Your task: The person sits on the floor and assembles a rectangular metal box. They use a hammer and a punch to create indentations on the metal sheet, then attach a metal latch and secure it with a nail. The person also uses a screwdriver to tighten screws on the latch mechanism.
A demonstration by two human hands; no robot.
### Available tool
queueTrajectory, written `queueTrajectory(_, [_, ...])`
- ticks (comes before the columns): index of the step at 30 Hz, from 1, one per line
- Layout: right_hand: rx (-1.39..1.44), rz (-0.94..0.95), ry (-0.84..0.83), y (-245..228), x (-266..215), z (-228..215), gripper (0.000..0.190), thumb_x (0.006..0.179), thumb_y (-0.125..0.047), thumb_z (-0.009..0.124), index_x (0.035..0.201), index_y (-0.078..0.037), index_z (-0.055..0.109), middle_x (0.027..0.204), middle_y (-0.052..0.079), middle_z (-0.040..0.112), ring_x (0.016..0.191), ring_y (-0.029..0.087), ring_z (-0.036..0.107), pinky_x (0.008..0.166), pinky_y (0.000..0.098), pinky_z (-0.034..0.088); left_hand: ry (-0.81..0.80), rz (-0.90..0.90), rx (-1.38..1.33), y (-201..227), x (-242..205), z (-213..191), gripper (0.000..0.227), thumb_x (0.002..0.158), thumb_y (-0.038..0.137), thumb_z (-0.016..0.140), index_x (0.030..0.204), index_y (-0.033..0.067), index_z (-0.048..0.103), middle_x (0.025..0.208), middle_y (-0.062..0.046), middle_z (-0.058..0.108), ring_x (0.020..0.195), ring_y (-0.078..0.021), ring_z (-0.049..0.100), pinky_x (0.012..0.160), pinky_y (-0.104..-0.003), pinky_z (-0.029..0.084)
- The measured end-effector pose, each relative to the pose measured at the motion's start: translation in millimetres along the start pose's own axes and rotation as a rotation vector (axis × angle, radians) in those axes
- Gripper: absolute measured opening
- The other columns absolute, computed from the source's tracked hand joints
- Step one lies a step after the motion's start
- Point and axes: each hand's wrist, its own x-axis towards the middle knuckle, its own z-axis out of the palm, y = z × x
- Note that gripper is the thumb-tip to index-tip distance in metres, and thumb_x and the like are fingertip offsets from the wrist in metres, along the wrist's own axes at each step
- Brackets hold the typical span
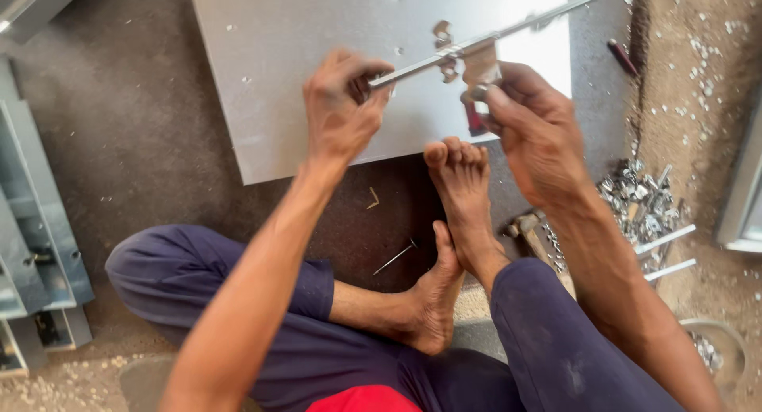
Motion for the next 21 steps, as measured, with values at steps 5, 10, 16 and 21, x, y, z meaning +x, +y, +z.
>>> queueTrajectory(5, [0.205,0.154,0.046,22.4,-4.5,15.9,0.027,0.104,-0.013,0.061,0.129,-0.002,0.063,0.113,0.009,0.071,0.097,0.015,0.069,0.089,0.0333,0.060,-0.008,-0.551,-0.997,26.2,-56.3,35.4,0.010,0.092,0.003,0.073,0.102,0.0016,0.074,0.089,-0.009,0.077,0.074,-0.0156,0.074,0.065,-0.028,0.063])
queueTrajectory(10, [0.345,0.214,0.075,36.2,-19.1,10.3,0.028,0.106,-0.014,0.062,0.130,0.001,0.064,0.105,0.008,0.072,0.092,0.013,0.067,0.085,0.0291,0.058,-0.155,-0.483,-1.171,41.8,-82.8,28.6,0.017,0.097,0.000,0.070,0.114,-0.0015,0.073,0.097,-0.011,0.077,0.081,-0.0147,0.072,0.068,-0.026,0.060])
queueTrajectory(16, [0.271,0.163,0.243,19.0,-36.1,-39.0,0.028,0.103,-0.007,0.063,0.130,0.001,0.066,0.110,0.006,0.073,0.096,0.010,0.066,0.089,0.0247,0.055,-0.279,-0.374,-0.513,47.8,-28.1,15.4,0.022,0.095,0.005,0.068,0.116,0.0008,0.073,0.100,-0.010,0.078,0.078,-0.0129,0.072,0.061,-0.024,0.061])
queueTrajectory(21, [0.334,0.054,0.276,7.5,-49.0,-57.1,0.026,0.109,-0.007,0.063,0.133,0.002,0.066,0.116,0.007,0.072,0.100,0.011,0.064,0.089,0.0257,0.051,-0.741,-0.334,-0.832,60.2,3.2,61.6,0.041,0.089,0.005,0.075,0.129,0.0017,0.066,0.112,-0.010,0.075,0.081,-0.0119,0.070,0.070,-0.025,0.062])
